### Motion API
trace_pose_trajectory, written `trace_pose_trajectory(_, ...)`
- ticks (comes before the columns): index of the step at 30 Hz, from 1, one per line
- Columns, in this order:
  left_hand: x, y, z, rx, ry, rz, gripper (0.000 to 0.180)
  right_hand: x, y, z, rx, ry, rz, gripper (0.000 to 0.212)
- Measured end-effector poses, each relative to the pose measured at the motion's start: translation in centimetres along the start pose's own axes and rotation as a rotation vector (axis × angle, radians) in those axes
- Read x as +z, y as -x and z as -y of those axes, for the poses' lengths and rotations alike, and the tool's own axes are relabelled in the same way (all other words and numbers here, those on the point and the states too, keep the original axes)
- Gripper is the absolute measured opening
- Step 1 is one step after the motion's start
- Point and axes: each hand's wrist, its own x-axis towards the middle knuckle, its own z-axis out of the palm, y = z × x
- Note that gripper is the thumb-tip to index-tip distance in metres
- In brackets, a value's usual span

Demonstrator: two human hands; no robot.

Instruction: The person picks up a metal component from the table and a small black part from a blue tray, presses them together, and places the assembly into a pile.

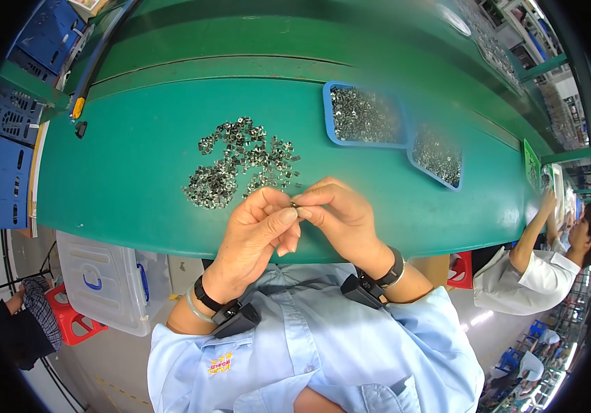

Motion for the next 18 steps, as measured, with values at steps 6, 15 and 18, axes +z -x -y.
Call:
trace_pose_trajectory(6, -0.17, -0.12, 0.09, 0.002, 0.0, 0.014, 0.011, -0.06, 0.03, 0.07, 0.01, 0.005, -0.002, 0.011)
trace_pose_trajectory(15, 0.36, -0.13, -0.16, -0.027, 0.032, -0.019, 0.015, -0.04, 0.21, -0.08, 0.273, -0.369, -0.031, 0.01)
trace_pose_trajectory(18, 0.29, -0.07, -0.13, -0.025, 0.027, -0.03, 0.015, -0.06, 0.15, -0.01, 0.28, -0.362, -0.02, 0.009)
